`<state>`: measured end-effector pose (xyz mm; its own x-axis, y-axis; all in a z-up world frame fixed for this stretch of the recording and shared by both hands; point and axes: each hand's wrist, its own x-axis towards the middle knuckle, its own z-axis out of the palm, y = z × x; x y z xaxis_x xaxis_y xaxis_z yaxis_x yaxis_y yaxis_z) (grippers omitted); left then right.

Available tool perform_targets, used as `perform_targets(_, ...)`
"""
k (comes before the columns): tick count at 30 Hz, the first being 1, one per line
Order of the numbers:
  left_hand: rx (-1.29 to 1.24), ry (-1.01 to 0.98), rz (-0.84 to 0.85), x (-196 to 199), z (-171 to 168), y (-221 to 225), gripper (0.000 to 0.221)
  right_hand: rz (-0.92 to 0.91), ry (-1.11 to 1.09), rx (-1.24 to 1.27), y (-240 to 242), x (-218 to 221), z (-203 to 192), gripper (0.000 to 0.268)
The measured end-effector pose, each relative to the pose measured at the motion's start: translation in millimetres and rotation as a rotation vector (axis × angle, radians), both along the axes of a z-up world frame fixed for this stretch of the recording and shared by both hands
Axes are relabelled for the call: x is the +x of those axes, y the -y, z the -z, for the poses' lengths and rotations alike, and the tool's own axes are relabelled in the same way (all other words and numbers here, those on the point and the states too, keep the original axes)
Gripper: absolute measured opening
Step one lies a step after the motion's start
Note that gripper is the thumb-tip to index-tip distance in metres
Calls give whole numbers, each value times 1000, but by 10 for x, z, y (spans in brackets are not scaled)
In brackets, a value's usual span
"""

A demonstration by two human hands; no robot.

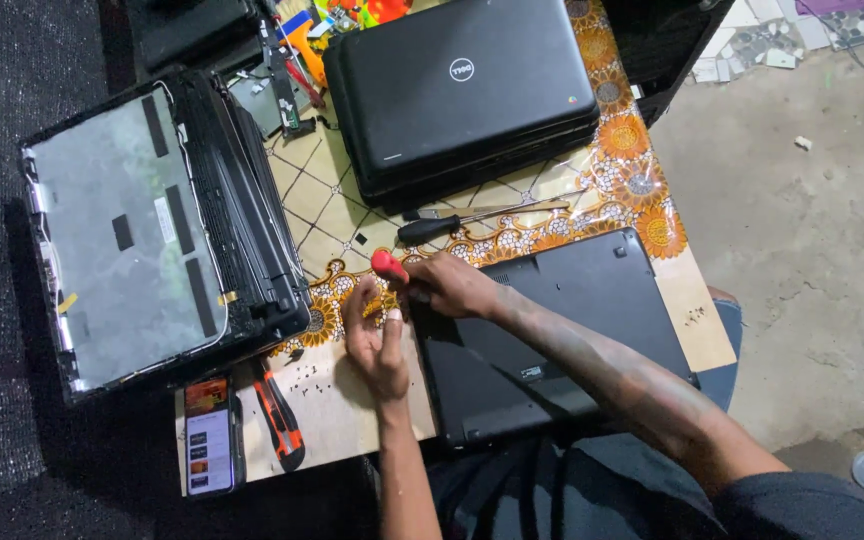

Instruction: The person uses a red-handled screwdriver to remove screws from the bottom of a black laptop. They then lift the back cover to reveal the internal components, including the motherboard and fan. Finally, they use a wooden stick to point at various parts inside the laptop.

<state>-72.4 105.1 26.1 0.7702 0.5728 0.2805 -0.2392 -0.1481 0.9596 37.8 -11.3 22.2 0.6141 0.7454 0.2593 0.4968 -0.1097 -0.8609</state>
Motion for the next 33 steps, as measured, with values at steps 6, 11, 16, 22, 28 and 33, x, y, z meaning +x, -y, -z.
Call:
perform_targets(6,124,70,301,-9,-706,-5,46,-79,-9,-43,3,-160,-197,7)
perform_targets(11,213,36,350,-90,-1001,-22,35,-128,-108,-51,116,-358,-207,10)
perform_targets(16,197,-25,399,-190,-982,15,33,-138,-159,-74,192,-442,-255,12)
perform_targets(22,182,-37,408,-219,-858,36,34,-111,-174,-64,210,-487,-127,12)
perform_targets(28,192,-39,424,-225,-874,27,34,-108,-168,-80,210,-474,-157,11)
perform_targets(33,190,-45,421,-223,-878,25,34,-107,-162,-95,198,-468,-134,9)
